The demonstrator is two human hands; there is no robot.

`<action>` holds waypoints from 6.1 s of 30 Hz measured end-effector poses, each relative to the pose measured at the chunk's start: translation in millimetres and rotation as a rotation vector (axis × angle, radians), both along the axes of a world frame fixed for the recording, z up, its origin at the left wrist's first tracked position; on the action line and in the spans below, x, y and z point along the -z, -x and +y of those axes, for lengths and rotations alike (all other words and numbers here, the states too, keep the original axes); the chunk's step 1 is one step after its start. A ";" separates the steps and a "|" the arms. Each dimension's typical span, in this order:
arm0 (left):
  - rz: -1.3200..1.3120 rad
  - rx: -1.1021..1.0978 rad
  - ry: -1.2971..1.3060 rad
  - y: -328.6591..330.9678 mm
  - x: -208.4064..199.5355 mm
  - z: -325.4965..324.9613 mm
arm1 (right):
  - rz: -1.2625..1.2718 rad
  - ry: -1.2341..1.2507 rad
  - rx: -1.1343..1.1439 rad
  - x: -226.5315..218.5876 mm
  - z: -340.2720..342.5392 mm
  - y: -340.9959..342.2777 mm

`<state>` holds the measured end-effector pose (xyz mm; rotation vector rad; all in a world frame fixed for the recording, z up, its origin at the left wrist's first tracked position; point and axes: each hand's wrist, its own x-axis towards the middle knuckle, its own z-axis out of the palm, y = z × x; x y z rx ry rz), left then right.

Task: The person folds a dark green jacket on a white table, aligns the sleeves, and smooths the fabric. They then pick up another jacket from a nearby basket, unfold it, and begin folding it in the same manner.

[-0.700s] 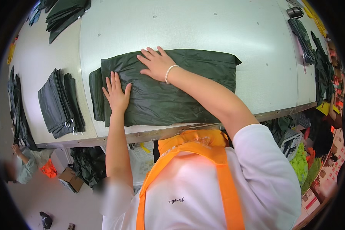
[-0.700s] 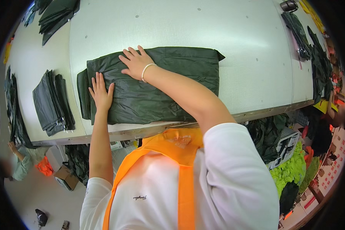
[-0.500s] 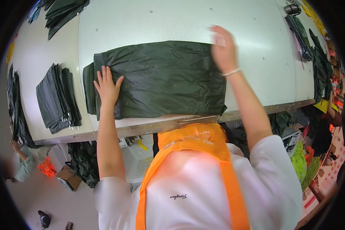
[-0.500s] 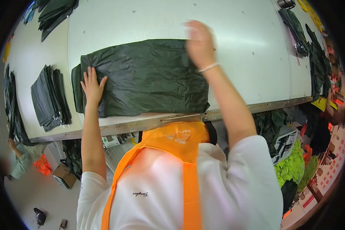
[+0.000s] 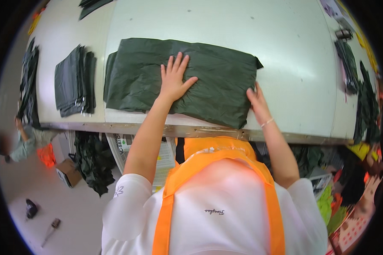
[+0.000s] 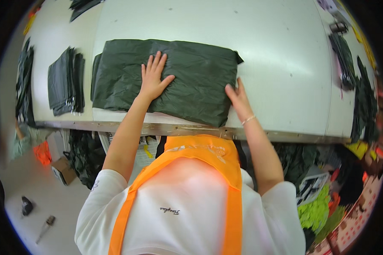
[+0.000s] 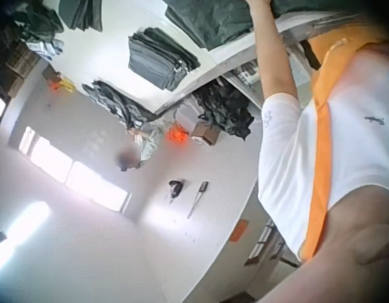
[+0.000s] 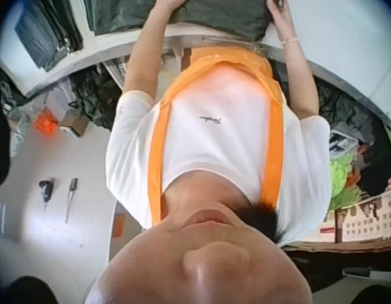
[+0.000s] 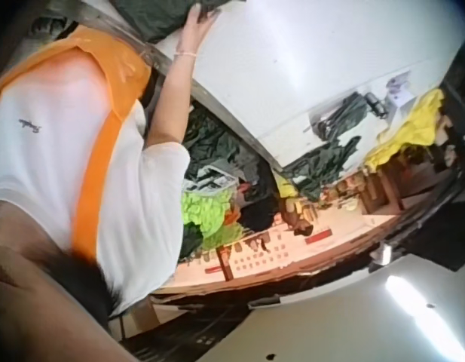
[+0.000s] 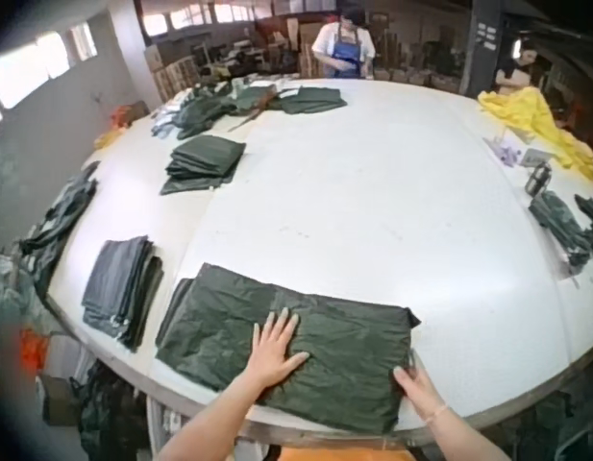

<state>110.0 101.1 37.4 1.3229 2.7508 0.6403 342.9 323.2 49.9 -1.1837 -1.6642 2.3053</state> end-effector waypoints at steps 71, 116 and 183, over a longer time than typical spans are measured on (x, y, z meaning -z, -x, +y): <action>-1.160 -0.652 -0.940 31.5 -90.4 -70.6 | 0.000 -0.047 -0.717 -84.7 44.1 219.9; -0.904 -0.723 -0.263 -161.8 -43.2 -69.5 | -0.271 -0.827 -0.376 -20.3 -53.9 -8.1; -0.077 0.384 -0.317 -57.7 22.9 42.5 | -0.319 -0.999 -0.023 -115.8 -60.8 -131.0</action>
